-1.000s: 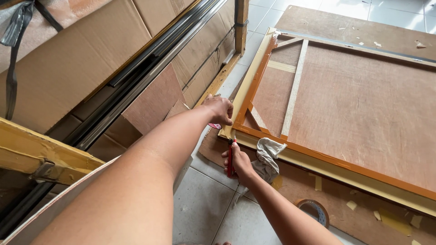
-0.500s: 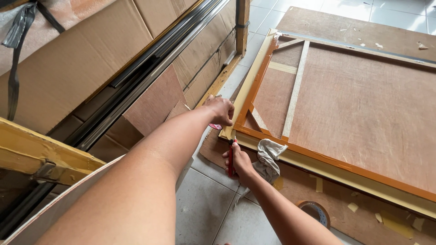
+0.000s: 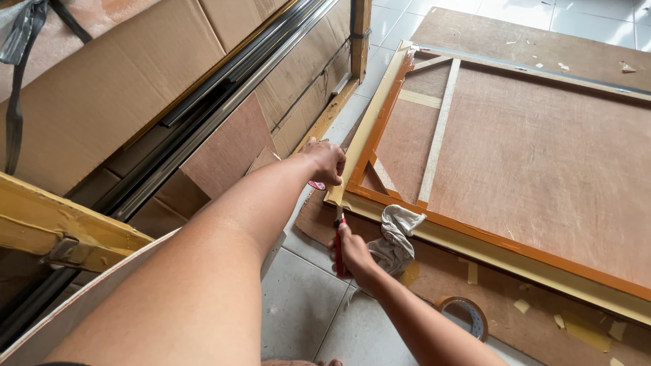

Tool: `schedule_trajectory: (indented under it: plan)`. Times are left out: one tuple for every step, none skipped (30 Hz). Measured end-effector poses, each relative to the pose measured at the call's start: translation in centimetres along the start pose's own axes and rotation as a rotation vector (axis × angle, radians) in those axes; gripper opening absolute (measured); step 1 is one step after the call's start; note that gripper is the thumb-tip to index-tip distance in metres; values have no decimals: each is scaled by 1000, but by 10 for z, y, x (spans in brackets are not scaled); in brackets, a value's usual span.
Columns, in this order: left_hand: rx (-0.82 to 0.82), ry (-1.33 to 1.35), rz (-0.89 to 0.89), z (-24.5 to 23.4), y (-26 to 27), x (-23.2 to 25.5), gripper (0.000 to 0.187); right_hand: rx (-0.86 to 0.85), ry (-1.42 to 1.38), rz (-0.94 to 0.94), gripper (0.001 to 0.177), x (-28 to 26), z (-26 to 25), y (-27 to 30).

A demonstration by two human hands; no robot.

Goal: Applying adhesive tape to the edges of a wooden picture frame and trimming it with a utility knife

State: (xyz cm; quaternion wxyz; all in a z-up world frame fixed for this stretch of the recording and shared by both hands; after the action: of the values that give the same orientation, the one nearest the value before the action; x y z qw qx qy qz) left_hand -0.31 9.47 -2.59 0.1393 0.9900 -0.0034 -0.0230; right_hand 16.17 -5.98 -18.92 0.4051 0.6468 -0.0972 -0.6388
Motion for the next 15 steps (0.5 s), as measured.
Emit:
schedule_trajectory:
  plan:
    - [0,0,2,4,-3,-3,13,2,-1,1,71,3,0,8]
    - [18,-8,-3,7,-7,-7,15,-15,58,-2,70,5,2,16]
    - [34,-15,-6,11,-10,-9,18,-30,117,-2,69,10,2,25]
    - [32,-14,-3,7,-5,-10,18,-28,116,1,69,-2,-2,45]
    - [23,4,-2,4,-1,-13,20,-54,456,-100,70,-24,-1,63]
    - [15,22,-1,0,3,-16,22,-80,797,-200,71,-45,3,82]
    - [15,23,1,-1,-1,-22,22,-79,797,-199,71,-54,-6,77]
    - [36,40,-29,-4,-5,-31,18,38,932,-307,64,-75,-19,74]
    - [53,62,-61,-4,-7,-41,15,153,1068,-410,58,-95,-30,75]
    - [48,69,-62,-7,4,-41,15,150,1072,-404,58,-92,-46,65]
    - [58,83,-92,-14,14,-45,14,336,1122,-726,35,-121,-58,73]
    - [67,97,-122,-21,23,-50,14,526,1147,-1051,19,-141,-69,90]
    - [57,103,-118,-17,25,-48,14,523,1151,-1038,19,-133,-75,93]
    - [81,83,-109,-17,26,-47,17,474,1282,-918,36,-119,-79,85]
    - [113,59,-100,-22,25,-48,21,428,1404,-801,54,-108,-83,75]
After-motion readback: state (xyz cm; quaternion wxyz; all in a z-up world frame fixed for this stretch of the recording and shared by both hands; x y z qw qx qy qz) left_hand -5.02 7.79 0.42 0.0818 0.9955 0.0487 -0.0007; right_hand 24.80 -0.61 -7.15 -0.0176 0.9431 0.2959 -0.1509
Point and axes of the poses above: each hand's wrist, its own y-axis away from the middle knuckle, its own z-axis out of the palm, x = y × z, the point moved 10 cm from there along -y, towards the middle knuckle, and after that the axes turned 9 degrees about -y, right-handed, at the moved point
